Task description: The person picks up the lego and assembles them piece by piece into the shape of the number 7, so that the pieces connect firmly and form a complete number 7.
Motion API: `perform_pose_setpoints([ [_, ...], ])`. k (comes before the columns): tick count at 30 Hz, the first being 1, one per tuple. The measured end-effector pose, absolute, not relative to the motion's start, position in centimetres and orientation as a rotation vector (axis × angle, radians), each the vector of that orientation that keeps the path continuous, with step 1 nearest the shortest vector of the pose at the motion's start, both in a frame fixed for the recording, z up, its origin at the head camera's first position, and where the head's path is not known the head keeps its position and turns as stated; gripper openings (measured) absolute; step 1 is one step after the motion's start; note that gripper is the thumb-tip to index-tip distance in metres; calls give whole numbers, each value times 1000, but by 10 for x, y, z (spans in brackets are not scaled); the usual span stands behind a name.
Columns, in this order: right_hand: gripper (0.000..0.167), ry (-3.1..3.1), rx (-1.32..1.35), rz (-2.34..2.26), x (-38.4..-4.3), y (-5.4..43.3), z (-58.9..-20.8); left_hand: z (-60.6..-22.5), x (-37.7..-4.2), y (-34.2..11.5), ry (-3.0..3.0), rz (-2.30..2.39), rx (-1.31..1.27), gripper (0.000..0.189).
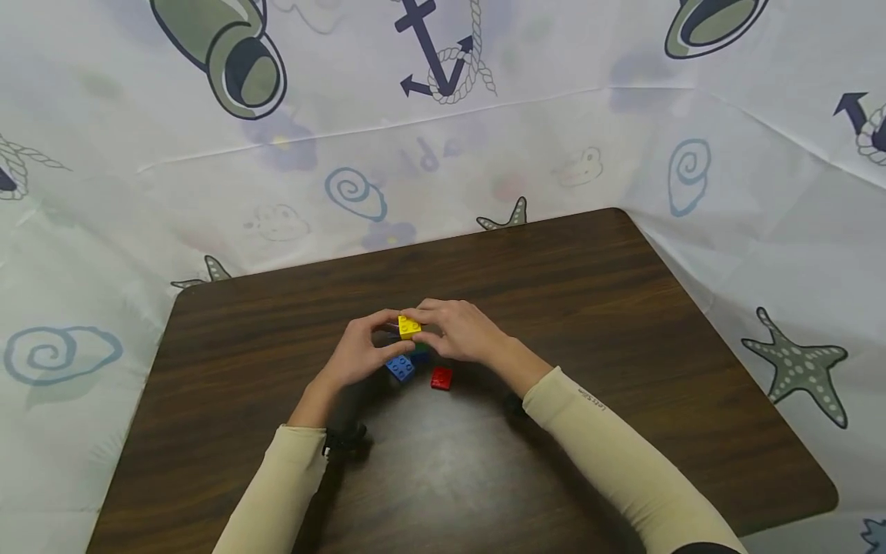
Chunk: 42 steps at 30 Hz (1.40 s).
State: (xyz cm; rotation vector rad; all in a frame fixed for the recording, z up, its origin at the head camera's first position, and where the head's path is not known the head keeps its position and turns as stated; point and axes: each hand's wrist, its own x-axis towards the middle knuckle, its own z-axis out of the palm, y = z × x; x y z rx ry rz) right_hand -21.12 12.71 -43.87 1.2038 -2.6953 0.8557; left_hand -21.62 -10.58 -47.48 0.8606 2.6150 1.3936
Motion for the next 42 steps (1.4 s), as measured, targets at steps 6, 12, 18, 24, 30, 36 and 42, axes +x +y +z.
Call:
perform_pose_setpoints([
  [6, 49, -2659, 1244, 928, -212, 126, -440, -473, -216, -108, 2645, 1469, 907, 30],
  [12, 50, -2631, 1263, 952, -213, 126, -444, -475, -215, -108, 2841, 1340, 1006, 31],
  [18, 51, -2663, 1206, 961, -210, 126, -446, -476, -214, -108, 2909, 1249, 1011, 35],
  [24, 54, -2703, 1189, 936, -208, 125, -445, -478, -212, -107, 2923, 1228, 997, 36],
  [30, 62, -2781, 1181, 910, -206, 134, -443, -482, -214, -105, 2930, 1187, 996, 36],
  [36, 51, -2858, 1046, 795, -211, 155, -451, -485, -214, -101, 2917, 1194, 959, 37],
  [42, 54, -3003, 1001, 528, -216, 173, -463, -495, -211, -101, 2804, 1338, 874, 37],
])
